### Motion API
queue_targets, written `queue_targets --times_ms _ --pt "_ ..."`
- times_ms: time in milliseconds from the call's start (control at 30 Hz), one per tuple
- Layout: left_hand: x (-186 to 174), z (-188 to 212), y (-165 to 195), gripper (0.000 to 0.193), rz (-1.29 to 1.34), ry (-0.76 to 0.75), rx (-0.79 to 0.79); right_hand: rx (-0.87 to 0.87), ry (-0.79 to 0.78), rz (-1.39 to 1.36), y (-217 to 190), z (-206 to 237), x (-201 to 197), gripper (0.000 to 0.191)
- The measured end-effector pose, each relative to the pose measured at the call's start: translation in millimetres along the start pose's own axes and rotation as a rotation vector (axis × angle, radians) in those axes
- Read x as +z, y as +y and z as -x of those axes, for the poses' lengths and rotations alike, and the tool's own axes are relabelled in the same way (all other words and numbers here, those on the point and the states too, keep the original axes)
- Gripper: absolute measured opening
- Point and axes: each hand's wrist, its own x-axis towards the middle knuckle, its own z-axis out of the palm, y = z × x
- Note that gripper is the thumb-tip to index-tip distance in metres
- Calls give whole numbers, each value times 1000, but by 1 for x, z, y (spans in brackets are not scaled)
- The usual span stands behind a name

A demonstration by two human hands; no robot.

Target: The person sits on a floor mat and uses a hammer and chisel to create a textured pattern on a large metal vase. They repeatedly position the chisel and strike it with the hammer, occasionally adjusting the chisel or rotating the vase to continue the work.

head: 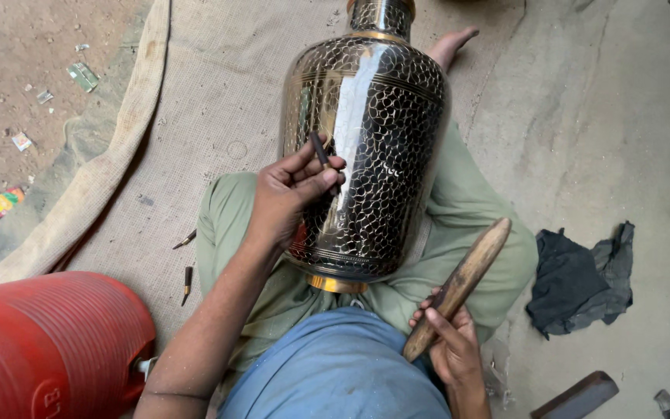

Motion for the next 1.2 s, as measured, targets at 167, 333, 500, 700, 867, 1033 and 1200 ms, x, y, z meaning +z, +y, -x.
queue_targets --times_ms 167,333,500,700,867,1033,1200 --pt "1 -9 1 63 -152 -105 51 34 42 27 2 -1 11 36" --pt "7 -11 9 69 -297 -295 75 -72 -23 86 -15 -7 29 37" --pt "13 -2 23 64 -547 -471 268 -199 -81 218 -49 -15 47 43" --pt "16 -9 37 60 -738 -575 414 -377 177 969 -97 -44 80 72" --pt "16 -13 35 58 -706 -595 473 -468 258 1607 -115 -67 107 47" --pt "13 -11 30 57 -708 -591 472 -509 233 1868 -140 -81 129 37" --pt "13 -6 23 57 -678 -541 457 -262 9 1108 -173 -96 156 40"
